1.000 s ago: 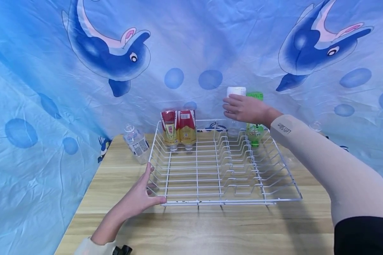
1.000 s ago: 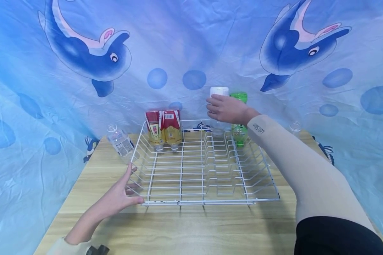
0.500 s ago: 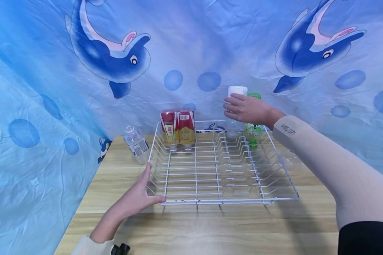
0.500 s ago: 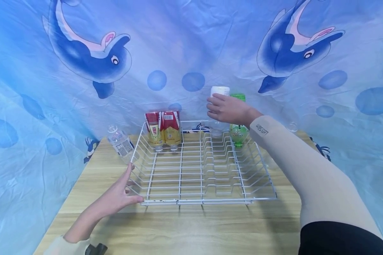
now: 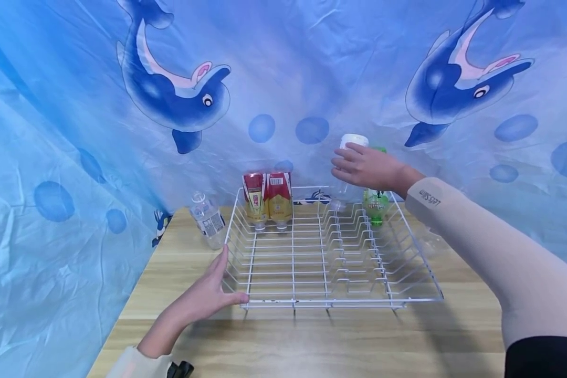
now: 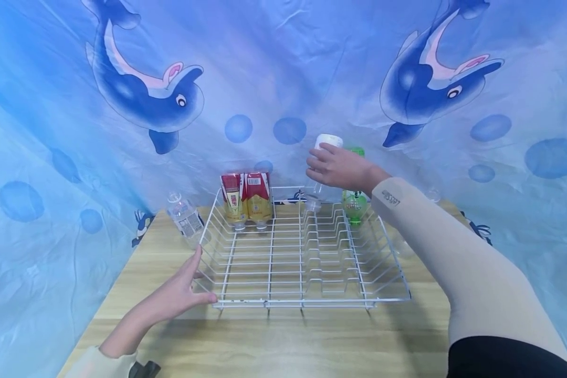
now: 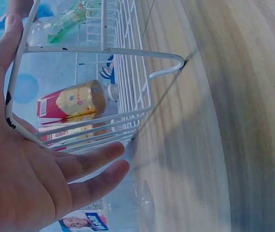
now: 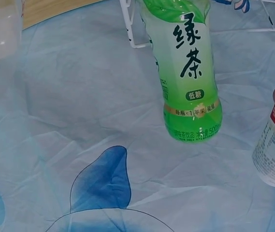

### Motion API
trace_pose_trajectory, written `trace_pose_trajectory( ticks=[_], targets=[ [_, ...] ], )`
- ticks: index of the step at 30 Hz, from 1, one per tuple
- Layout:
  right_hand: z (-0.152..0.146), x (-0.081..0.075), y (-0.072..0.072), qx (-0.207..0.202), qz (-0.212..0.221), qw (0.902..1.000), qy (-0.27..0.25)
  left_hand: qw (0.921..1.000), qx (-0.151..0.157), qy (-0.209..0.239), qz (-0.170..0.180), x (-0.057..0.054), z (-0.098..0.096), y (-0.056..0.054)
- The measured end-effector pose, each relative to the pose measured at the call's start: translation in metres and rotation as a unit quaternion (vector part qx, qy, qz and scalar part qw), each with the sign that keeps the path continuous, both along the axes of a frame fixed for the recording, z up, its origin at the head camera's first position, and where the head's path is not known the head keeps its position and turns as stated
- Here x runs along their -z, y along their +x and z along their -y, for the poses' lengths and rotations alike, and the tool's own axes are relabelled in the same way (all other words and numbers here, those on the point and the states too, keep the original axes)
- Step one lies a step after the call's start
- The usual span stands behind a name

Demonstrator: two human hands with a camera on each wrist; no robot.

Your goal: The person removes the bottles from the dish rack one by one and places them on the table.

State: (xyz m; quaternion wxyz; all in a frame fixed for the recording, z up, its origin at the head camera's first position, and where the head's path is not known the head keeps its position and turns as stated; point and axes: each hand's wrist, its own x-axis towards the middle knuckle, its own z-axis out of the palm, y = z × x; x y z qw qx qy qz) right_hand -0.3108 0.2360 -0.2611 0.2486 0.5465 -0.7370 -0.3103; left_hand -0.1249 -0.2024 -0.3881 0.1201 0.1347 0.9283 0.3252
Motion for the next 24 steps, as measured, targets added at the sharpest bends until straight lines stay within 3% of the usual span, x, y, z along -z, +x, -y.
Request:
trace_pose_trajectory(
  ticks=[9, 17, 24],
  targets=[
    [-0.002, 0.001, 0.006, 0.019, 0.030, 0.9991, -0.024, 0.9997, 0.007, -0.022, -0.007, 0.000, -0.001, 0.000],
    [-0.002, 0.001, 0.014, 0.072, 0.085, 0.9931, -0.035, 0.9987, 0.010, -0.047, -0.017, -0.006, -0.003, -0.001],
    [0.000, 0.001, 0.017, 0.076, 0.105, 0.9888, -0.074, 0.9968, 0.019, -0.071, -0.030, -0.013, -0.006, -0.001]
  ],
)
